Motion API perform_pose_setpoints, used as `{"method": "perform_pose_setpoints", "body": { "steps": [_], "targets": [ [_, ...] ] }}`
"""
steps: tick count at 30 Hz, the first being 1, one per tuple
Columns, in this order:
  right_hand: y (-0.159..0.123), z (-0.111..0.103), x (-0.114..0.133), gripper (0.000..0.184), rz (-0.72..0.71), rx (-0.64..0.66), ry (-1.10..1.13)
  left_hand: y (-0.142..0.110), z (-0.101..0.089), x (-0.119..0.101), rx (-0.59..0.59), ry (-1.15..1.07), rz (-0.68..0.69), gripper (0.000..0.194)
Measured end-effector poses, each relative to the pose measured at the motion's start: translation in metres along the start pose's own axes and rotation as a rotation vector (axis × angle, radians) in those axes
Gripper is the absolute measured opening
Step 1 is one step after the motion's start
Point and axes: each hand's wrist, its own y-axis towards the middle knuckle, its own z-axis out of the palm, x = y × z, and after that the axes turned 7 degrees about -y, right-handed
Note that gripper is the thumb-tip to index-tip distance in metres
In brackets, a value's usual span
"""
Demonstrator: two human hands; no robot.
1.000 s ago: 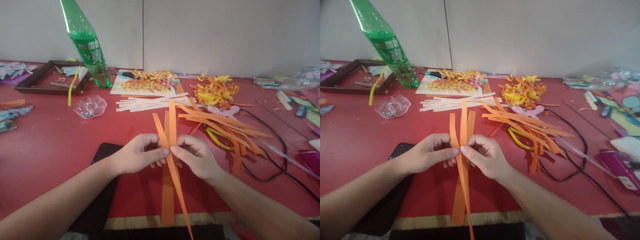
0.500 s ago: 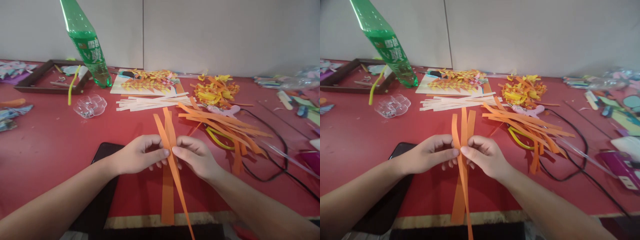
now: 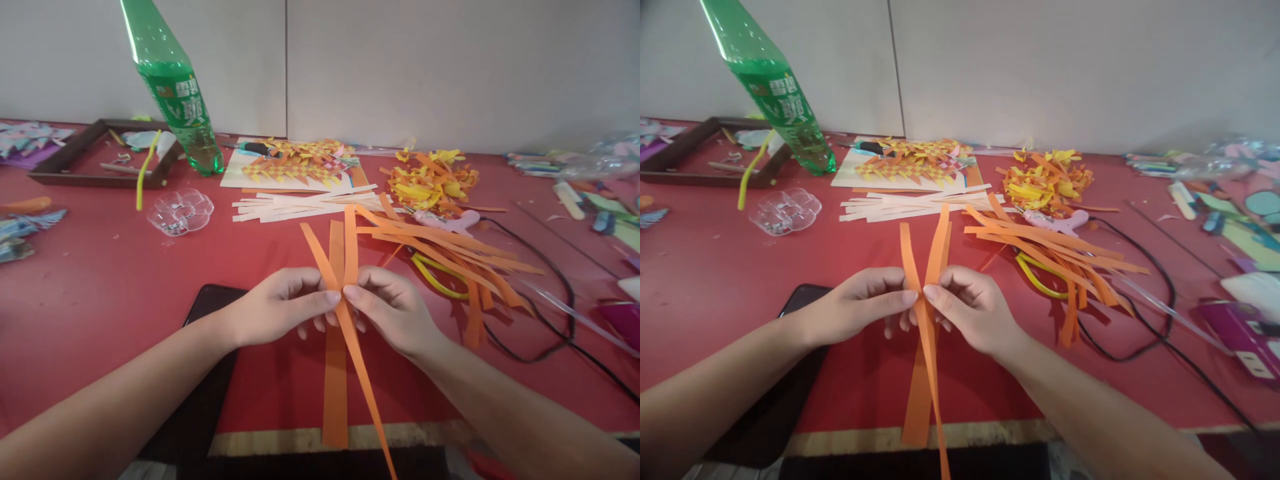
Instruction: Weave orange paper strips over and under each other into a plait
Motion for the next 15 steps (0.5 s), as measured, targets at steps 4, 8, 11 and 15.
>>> {"method": "perform_pose_setpoints", "body": {
  "steps": [4,8,11,15],
  "targets": [
    [-0.0001,-0.0003,-0.0013,0.029,0.063,-0.03,0.01,-0.0008,0.0008,-0.0001,-0.004,0.065,-0.012,0.023],
    [-0.0012,-0.0008,-0.0022,0.03,0.113,0.038,0.061,-0.0004,0.0009,-0.0008,-0.037,0.092,0.045,0.023],
    [-0.0023,-0.001,-0.0006,0.029,0.109,0.05,0.018,-0.0003,0.0006,-0.0007,-0.03,0.095,0.039,0.024],
    [-0.0025,-0.001,0.0015,0.032,0.057,0.016,-0.059,-0.0008,0.0003,0.0002,-0.062,0.08,0.016,0.02]
  ]
}}
